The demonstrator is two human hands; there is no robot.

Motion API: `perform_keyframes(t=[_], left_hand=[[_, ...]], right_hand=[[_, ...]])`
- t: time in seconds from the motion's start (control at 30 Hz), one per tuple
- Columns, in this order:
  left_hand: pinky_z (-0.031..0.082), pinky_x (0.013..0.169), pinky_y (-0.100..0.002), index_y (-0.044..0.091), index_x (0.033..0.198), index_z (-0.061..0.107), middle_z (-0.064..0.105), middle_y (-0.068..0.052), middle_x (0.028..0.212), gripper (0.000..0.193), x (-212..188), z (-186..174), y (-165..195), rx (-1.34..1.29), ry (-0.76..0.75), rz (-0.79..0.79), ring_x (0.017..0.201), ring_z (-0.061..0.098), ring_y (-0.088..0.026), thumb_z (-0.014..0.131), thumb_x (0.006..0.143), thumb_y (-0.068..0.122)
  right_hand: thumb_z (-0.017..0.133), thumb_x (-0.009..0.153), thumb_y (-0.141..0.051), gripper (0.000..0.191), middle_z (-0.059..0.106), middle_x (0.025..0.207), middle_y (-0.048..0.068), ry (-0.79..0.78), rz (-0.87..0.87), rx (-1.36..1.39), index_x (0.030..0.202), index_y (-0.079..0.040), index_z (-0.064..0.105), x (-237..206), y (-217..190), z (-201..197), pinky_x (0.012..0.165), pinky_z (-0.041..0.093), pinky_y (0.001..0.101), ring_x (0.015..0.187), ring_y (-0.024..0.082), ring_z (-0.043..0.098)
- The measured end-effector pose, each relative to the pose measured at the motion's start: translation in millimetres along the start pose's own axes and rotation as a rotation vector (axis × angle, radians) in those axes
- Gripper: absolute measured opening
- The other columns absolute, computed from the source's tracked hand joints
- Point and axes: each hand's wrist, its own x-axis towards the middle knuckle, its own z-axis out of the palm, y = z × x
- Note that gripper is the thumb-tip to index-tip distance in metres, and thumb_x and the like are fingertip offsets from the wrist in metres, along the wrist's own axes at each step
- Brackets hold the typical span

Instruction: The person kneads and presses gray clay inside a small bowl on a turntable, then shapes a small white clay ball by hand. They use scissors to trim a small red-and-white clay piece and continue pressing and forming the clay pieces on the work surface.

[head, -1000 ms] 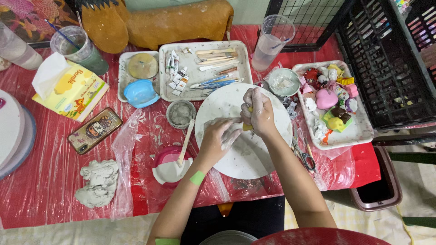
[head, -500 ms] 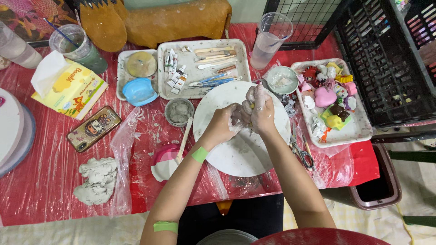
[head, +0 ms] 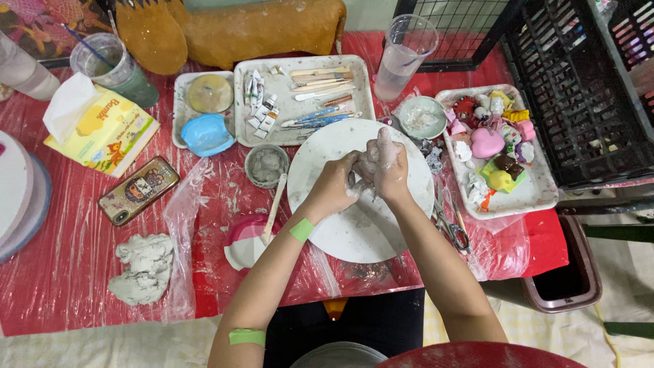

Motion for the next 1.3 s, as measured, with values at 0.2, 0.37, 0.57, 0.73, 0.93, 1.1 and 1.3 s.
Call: perform_keyframes(t=[0.2, 0.37, 0.57, 0.73, 0.93, 1.1, 1.3], left_hand=[[0.055, 0.072, -0.041, -0.002, 0.113, 0.060, 0.072, -0.019, 0.088, 0.039, -1, -3, 0, 0.094, -0.008, 0.041, 0.082, 0.071, -0.036, 0.077, 0.079, 0.008], [0.053, 0.070, -0.043, -0.001, 0.116, 0.060, 0.071, -0.018, 0.079, 0.043, -2, -6, 0, 0.198, -0.094, -0.077, 0.073, 0.070, -0.035, 0.076, 0.078, 0.010], [0.054, 0.074, -0.043, 0.006, 0.117, 0.066, 0.072, -0.015, 0.087, 0.042, -8, -24, 5, 0.282, -0.036, 0.033, 0.078, 0.069, -0.031, 0.084, 0.080, 0.019], [0.059, 0.080, -0.037, 0.009, 0.112, 0.070, 0.078, -0.008, 0.102, 0.030, -14, -39, 6, 0.112, -0.085, 0.055, 0.082, 0.073, -0.023, 0.080, 0.086, 0.021], [0.058, 0.084, -0.037, 0.008, 0.112, 0.071, 0.079, -0.010, 0.098, 0.034, -13, -27, 3, 0.168, -0.108, 0.046, 0.090, 0.076, -0.026, 0.083, 0.082, 0.019], [0.058, 0.083, -0.036, 0.003, 0.123, 0.063, 0.078, -0.010, 0.099, 0.047, -12, -20, 3, 0.070, -0.101, 0.081, 0.091, 0.076, -0.028, 0.081, 0.081, 0.015], [0.058, 0.070, -0.037, 0.006, 0.108, 0.072, 0.077, -0.012, 0.093, 0.027, -17, -9, 8, 0.079, -0.035, -0.004, 0.073, 0.072, -0.026, 0.077, 0.082, 0.009]], right_hand=[[0.044, 0.112, -0.041, 0.061, 0.031, 0.054, -0.001, 0.003, -0.031, 0.007, 0.059, -0.012, 0.034, -1, 9, -5, 0.042, 0.022, 0.0321, 0.044, 0.013, 0.026], [0.043, 0.111, -0.041, 0.062, 0.034, 0.052, -0.001, 0.004, -0.001, -0.074, 0.058, -0.011, 0.036, -1, 13, -5, 0.042, 0.024, 0.0316, 0.044, 0.012, 0.029], [0.042, 0.112, -0.041, 0.063, 0.035, 0.051, -0.001, 0.035, -0.017, -0.120, 0.057, -0.012, 0.034, 0, 8, -5, 0.041, 0.023, 0.0308, 0.043, 0.011, 0.029], [0.041, 0.113, -0.039, 0.062, 0.031, 0.049, -0.002, 0.051, 0.027, -0.055, 0.057, -0.013, 0.033, 1, 8, -7, 0.040, 0.021, 0.0300, 0.040, 0.009, 0.026], [0.046, 0.113, -0.036, 0.063, 0.037, 0.052, 0.000, 0.072, -0.075, -0.172, 0.056, -0.012, 0.035, 1, 14, -9, 0.042, 0.023, 0.0312, 0.045, 0.010, 0.030], [0.048, 0.111, -0.034, 0.062, 0.038, 0.049, -0.001, 0.095, 0.000, -0.095, 0.054, -0.012, 0.036, -1, 12, -10, 0.039, 0.025, 0.0309, 0.041, 0.011, 0.032], [0.051, 0.111, -0.031, 0.061, 0.035, 0.049, -0.002, 0.081, -0.022, -0.094, 0.055, -0.014, 0.033, -3, 6, -12, 0.039, 0.022, 0.0307, 0.042, 0.009, 0.029]])
